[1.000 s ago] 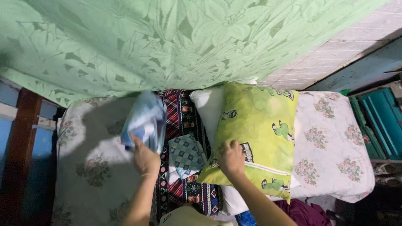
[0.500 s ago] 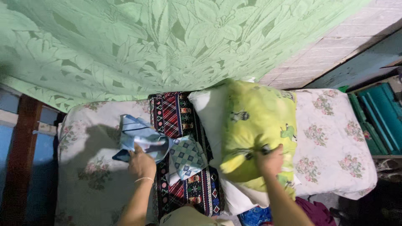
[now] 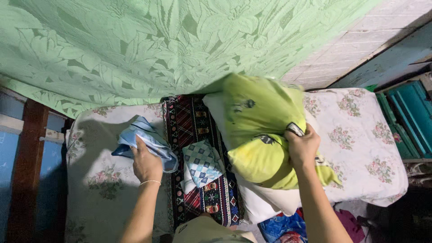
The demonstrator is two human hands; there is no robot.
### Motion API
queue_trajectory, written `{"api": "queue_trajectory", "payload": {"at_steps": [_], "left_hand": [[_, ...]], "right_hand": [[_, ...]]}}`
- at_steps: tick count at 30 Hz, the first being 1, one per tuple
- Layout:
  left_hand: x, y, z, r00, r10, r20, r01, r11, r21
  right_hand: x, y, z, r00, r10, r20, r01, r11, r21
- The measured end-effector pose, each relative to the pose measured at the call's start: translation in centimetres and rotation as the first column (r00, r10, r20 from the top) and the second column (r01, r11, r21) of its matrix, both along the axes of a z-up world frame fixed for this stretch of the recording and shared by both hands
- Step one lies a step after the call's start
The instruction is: The person places several pillows into different pillowcases on a bed. They insert each pillow into a case, adjust the fabric, and smooth the surface before moving to the next pillow.
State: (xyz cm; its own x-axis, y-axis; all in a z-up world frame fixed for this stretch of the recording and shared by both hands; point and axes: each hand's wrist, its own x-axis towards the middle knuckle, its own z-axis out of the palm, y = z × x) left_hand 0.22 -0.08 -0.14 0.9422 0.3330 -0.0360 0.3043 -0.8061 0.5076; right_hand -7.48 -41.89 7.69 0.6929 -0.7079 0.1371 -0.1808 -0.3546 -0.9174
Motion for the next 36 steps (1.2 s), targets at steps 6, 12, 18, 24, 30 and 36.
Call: {"api": "queue_trajectory", "payload": {"at_steps": [6, 12, 18, 24, 30, 36], "left_hand": [[0.2, 2.0, 1.1, 0.998, 0.059, 0.007, -0.058, 0.994, -0.096], [2.0, 7.1, 3.6, 0.979, -0.112, 0.17, 0.097, 0.991, 0.095], [2.2, 8.7, 2.9, 0.996, -0.019, -0.082, 0.014, 0.998, -0.059], [2.3, 4.7, -6.3, 0.841, -0.082, -0.535, 0.224, 0.952, 0.206], [1.3, -3.0, -23.8, 0.906, -0.362, -0.222, 0.342, 0.932, -0.123], [-2.8, -8.9, -37.6, 0.669, -0.288, -0.685, 0.096, 0.948, -0.305]], "right_hand": [[0.5, 6.3, 1.3, 0.987, 0.16, 0.017, -0.16, 0.969, 0.186], [0.1, 12.1, 0.4, 0.961, 0.273, 0.041, -0.271, 0.905, 0.327], [-0.7, 13.5, 1.4, 0.955, 0.278, -0.104, -0.242, 0.933, 0.266], [-2.2, 9.6, 5.5, 0.944, 0.173, -0.282, -0.201, 0.977, -0.074], [-5.4, 4.7, 1.7, 0.989, -0.086, -0.124, 0.012, 0.865, -0.501], [-7.6, 0.2, -11.6, 0.825, -0.479, -0.301, 0.073, 0.617, -0.783]]}}
